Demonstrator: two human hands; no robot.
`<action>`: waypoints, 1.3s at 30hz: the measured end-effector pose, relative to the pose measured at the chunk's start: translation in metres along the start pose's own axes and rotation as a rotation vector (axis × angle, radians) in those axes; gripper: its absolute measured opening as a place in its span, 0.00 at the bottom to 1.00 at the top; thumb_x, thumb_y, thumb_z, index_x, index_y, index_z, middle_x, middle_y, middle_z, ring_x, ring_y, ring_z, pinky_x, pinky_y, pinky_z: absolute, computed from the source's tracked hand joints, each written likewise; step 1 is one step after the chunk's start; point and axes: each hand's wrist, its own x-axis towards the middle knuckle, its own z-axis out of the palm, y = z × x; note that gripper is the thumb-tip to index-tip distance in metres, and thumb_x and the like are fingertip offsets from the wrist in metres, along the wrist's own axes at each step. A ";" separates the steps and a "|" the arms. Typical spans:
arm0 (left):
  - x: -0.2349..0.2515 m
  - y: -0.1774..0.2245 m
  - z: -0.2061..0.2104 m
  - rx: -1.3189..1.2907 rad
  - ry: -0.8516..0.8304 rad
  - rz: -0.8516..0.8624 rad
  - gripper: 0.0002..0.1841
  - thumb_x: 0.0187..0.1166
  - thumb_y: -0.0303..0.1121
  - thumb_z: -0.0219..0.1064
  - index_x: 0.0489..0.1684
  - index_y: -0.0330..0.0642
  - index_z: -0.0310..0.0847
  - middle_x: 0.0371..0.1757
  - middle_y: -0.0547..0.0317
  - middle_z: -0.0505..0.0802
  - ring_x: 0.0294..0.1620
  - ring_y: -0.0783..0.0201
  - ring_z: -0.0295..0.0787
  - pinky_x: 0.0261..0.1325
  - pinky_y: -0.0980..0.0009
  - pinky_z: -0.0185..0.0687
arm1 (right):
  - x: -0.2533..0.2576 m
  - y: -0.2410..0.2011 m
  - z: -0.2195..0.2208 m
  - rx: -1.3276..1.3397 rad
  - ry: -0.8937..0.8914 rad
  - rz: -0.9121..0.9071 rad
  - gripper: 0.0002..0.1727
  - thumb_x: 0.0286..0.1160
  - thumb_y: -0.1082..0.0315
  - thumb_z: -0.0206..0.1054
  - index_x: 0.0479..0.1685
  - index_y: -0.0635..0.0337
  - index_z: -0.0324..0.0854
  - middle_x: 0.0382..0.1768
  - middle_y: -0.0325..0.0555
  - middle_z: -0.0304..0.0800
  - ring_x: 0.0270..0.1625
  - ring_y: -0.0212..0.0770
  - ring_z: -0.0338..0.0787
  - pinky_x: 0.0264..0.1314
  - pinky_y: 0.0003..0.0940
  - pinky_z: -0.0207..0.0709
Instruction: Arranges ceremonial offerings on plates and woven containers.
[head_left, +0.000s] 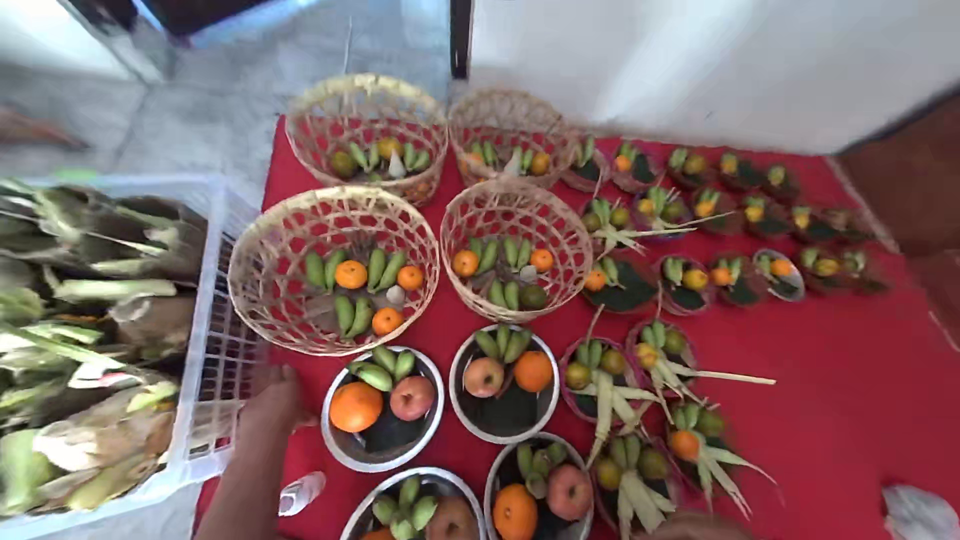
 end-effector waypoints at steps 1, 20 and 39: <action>-0.017 0.004 -0.008 -0.011 -0.007 0.009 0.50 0.60 0.28 0.86 0.86 0.24 0.58 0.86 0.21 0.64 0.85 0.23 0.60 0.76 0.26 0.65 | -0.012 0.005 -0.005 -0.003 0.033 0.018 0.18 0.82 0.72 0.61 0.65 0.71 0.85 0.59 0.63 0.90 0.53 0.49 0.94 0.59 0.46 0.89; -0.671 0.071 0.197 -0.878 0.167 0.029 0.34 0.85 0.37 0.64 0.85 0.23 0.61 0.77 0.25 0.79 0.76 0.31 0.79 0.78 0.37 0.71 | -0.218 0.003 -0.046 -0.477 -0.218 -0.154 0.39 0.78 0.83 0.55 0.93 0.54 0.59 0.85 0.62 0.68 0.73 0.59 0.83 0.74 0.53 0.79; -0.730 0.205 0.255 -1.484 0.160 -0.154 0.27 0.94 0.43 0.46 0.79 0.28 0.72 0.79 0.35 0.80 0.79 0.48 0.77 0.81 0.52 0.70 | -0.188 0.069 -0.091 -0.413 -0.241 -0.272 0.26 0.86 0.68 0.61 0.81 0.67 0.73 0.69 0.66 0.84 0.69 0.57 0.87 0.74 0.53 0.79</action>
